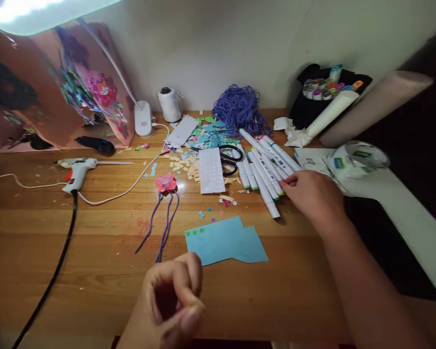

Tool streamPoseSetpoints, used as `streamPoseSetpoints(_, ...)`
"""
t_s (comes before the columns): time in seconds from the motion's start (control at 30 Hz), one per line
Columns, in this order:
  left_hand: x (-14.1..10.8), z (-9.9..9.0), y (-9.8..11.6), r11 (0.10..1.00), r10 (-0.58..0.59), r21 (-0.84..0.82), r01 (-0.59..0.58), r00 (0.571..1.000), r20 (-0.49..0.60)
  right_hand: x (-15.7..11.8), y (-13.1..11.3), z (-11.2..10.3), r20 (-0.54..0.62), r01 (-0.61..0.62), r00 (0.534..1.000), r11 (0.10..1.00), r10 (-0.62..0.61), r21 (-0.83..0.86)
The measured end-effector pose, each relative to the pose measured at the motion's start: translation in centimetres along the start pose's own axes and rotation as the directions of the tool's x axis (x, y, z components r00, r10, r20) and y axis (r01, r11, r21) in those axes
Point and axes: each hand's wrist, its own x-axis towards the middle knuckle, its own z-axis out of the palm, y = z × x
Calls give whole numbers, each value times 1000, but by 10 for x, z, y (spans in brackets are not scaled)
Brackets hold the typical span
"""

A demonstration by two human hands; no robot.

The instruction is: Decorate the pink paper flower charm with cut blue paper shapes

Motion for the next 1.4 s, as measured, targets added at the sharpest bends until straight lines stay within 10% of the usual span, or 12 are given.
streamPoseSetpoints(0.17, 28, 16, 45, 980, 108, -162, -117, 992, -59, -2, -1, 2, -15, 16, 1000, 1000, -16, 12)
streamPoseSetpoints(0.6, 21, 16, 39, 940, 299, -165, -299, 954, -25, -6, -2, -7, -163, 31, 986, 946, 24, 324)
streamPoseSetpoints(0.77, 19, 4, 37, 934, 353, 26, -356, 932, 80, -15, -13, -7, -67, 206, 975, 748, -212, 630)
streamPoseSetpoints(0.97, 24, 2, 32, 974, 144, 183, -134, 989, -39, -45, -39, 9, 10, 69, 750, 94, -661, 993)
streamPoseSetpoints(1.03, 28, 3, 32, 978, 78, 203, -48, 987, -144, -57, -47, 13, 18, -24, 673, 2, -739, 1000)
streamPoseSetpoints(1.17, 35, -1, 33, 961, 85, 274, -29, 977, -197, -72, -53, 18, -6, -98, 548, -72, -837, 993)
streamPoseSetpoints(1.4, 40, -1, 32, 894, 87, 434, -113, 993, 77, -96, -57, 6, 54, -15, 304, 52, -951, 999)
